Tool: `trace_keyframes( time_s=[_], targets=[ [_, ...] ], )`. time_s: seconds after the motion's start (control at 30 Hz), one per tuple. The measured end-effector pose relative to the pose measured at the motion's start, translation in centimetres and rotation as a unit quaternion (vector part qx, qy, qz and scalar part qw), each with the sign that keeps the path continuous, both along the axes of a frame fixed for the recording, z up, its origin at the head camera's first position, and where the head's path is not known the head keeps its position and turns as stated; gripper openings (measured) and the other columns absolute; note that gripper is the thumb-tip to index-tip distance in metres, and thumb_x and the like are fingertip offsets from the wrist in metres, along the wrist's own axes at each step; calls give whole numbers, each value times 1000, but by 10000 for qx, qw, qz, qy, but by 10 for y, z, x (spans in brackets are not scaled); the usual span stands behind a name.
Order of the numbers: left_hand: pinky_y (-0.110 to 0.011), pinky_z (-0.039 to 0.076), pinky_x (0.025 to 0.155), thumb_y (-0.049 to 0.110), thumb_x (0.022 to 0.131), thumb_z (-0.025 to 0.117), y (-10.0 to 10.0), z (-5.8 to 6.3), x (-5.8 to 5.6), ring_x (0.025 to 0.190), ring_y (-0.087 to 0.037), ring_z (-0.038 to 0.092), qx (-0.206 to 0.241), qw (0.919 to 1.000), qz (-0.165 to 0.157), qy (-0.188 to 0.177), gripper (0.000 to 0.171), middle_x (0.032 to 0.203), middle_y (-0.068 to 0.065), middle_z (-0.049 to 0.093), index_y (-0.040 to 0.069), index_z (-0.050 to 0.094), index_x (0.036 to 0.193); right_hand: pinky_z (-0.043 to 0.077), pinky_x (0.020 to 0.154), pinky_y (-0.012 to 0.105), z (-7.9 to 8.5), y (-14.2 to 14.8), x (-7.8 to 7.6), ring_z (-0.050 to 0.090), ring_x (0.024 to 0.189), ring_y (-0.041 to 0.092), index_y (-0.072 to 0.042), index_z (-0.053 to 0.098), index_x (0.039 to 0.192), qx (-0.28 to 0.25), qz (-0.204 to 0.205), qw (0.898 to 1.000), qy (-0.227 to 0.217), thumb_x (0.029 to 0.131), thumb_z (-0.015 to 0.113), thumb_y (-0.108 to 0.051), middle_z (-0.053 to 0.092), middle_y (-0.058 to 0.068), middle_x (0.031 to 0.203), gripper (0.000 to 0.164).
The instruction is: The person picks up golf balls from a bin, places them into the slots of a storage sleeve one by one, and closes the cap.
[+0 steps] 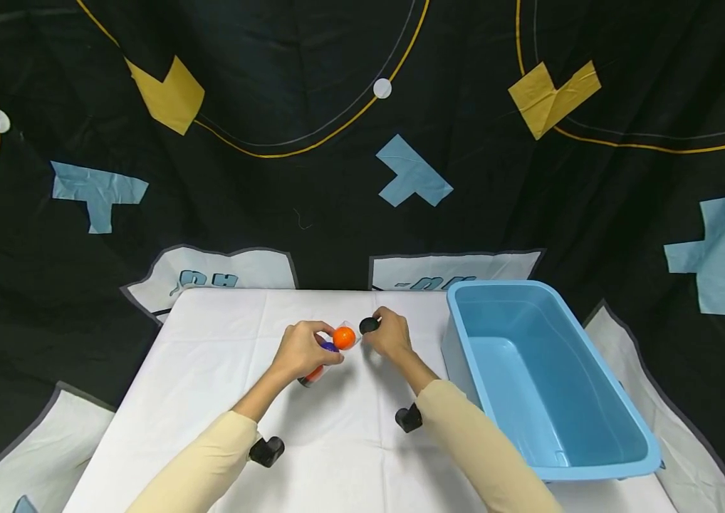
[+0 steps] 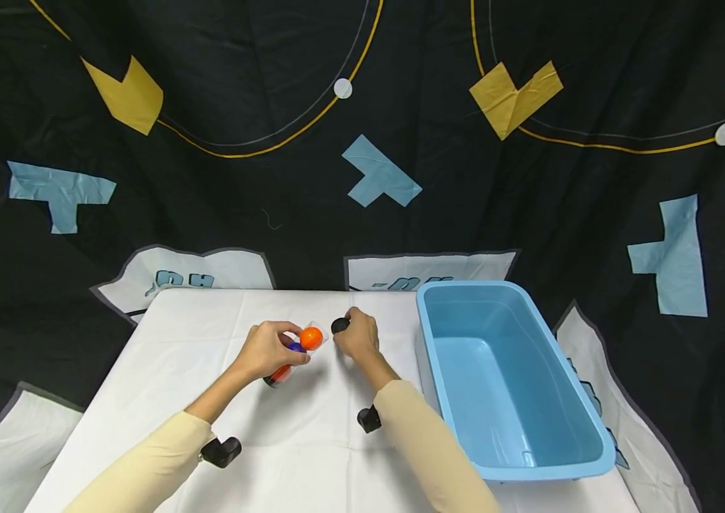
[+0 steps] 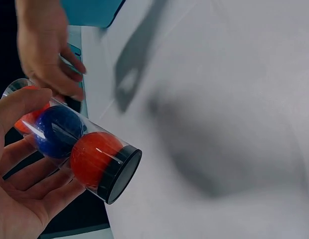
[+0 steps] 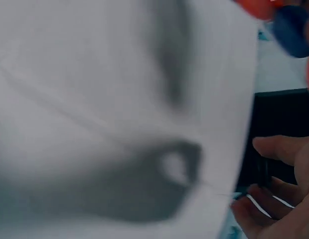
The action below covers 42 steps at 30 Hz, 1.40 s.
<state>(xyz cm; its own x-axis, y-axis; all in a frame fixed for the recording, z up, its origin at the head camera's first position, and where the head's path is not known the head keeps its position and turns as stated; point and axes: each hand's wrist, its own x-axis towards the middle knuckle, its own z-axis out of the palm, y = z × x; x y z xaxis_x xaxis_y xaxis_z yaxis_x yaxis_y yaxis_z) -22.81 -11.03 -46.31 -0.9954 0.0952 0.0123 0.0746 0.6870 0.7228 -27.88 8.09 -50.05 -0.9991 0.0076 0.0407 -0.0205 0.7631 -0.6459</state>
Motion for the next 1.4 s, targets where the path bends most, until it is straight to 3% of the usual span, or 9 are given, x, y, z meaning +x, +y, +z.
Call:
trace_keyframes(
  time_s=[0.23, 0.47, 0.73, 1.1, 1.4],
  targets=[
    [-30, 58, 61, 25, 67, 94, 0, 2, -2, 72, -19, 69, -12, 10000, 59, -67, 40, 85, -9, 76, 13, 78, 101, 52, 91, 45, 46, 8, -1, 60, 105, 33, -2, 70, 114, 174, 486, 9967, -620, 76, 83, -17, 73, 17, 104, 42],
    [-32, 59, 61, 26, 67, 94, 1, 1, -1, 72, -19, 68, -22, 9999, 44, -120, 40, 87, -10, 76, 12, 77, 102, 52, 83, 39, 73, 17, 5, 55, 106, 30, -6, 72, 110, 540, 997, 9894, -912, 75, 86, -19, 72, 11, 100, 39],
    [-31, 58, 61, 24, 67, 94, 5, 2, 0, 71, -18, 68, 1, 10000, 12, -91, 39, 85, -9, 76, 13, 77, 100, 53, 75, 33, 83, 22, 12, 62, 96, 28, -6, 72, 106, 678, 1292, 9857, -837, 72, 87, -13, 74, 12, 96, 38],
    [-28, 56, 58, 24, 67, 94, 10, 1, 0, 67, -16, 66, -30, 9999, -95, -103, 39, 82, -8, 75, 12, 78, 101, 51, 76, 35, 87, 23, 14, 60, 91, 26, -9, 72, 109, 722, 1616, 9807, -833, 72, 88, -12, 72, 9, 94, 40],
    [-27, 56, 58, 24, 67, 95, 18, 1, 0, 65, -15, 66, 78, 9996, -257, -120, 40, 81, -7, 76, 12, 78, 102, 54, 74, 33, 89, 32, 11, 61, 87, 23, -14, 75, 115, 122, 1889, 9730, -1316, 76, 88, -18, 68, 8, 102, 41]
  ],
)
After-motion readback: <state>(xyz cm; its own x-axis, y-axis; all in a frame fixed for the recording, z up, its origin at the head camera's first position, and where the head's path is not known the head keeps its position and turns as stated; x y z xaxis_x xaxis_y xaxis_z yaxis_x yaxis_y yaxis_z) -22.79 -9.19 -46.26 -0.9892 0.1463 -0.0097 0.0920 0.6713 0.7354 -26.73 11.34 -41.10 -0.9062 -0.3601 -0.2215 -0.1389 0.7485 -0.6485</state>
